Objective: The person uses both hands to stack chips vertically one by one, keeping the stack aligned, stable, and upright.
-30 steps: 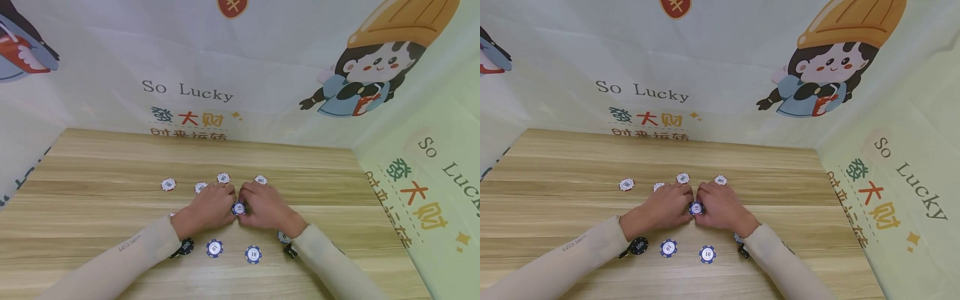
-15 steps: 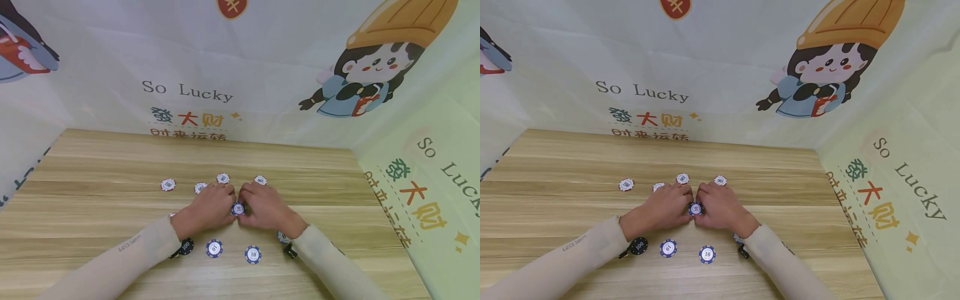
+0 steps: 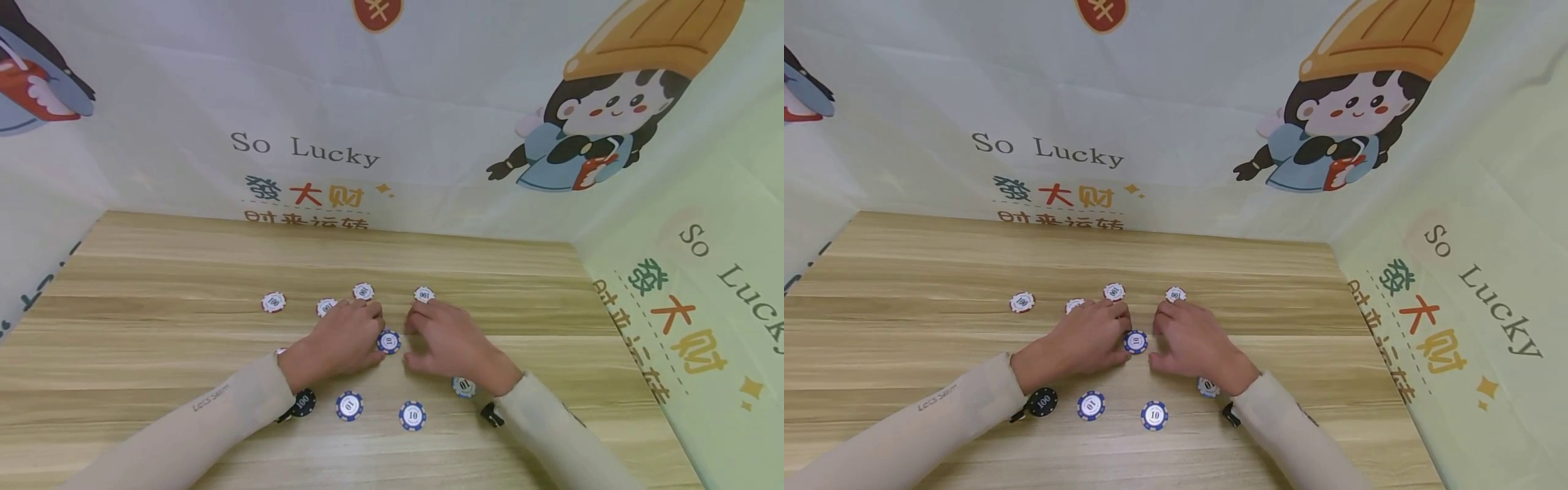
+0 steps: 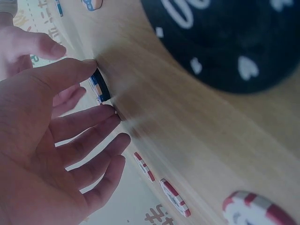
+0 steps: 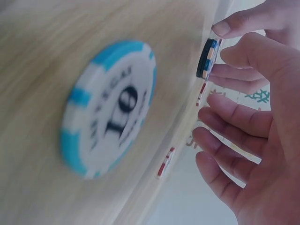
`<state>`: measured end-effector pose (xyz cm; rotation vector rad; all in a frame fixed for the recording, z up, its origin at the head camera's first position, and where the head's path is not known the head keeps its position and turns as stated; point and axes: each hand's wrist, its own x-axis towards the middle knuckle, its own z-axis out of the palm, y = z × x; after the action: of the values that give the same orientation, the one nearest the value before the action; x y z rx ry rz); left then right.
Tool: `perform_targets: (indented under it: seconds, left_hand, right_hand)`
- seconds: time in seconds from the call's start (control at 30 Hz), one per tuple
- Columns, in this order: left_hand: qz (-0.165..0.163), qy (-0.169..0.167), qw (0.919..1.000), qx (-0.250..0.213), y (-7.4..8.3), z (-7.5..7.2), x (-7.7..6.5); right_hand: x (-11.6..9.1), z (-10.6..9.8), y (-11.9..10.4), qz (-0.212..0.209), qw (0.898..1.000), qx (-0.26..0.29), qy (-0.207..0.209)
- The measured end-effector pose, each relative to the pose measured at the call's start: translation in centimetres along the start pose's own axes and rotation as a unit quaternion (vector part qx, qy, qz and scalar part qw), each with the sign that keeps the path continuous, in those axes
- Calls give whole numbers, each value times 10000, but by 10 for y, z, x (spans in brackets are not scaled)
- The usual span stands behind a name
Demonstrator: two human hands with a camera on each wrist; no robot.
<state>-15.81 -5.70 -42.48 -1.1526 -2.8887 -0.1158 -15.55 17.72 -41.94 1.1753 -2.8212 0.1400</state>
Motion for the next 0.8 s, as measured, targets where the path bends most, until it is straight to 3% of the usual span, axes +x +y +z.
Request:
perform_targets:
  seconds: [0.5, 0.8]
  left_hand:
    - [8, -16, 10000, -17, 0, 0, -1]
    - [-10, -18, 10000, -17, 1, 0, 0]
  right_hand:
    - [-42, -10, 9, -26, 9992, -277, -302]
    - [-65, -18, 13, 370, 9947, -38, -956]
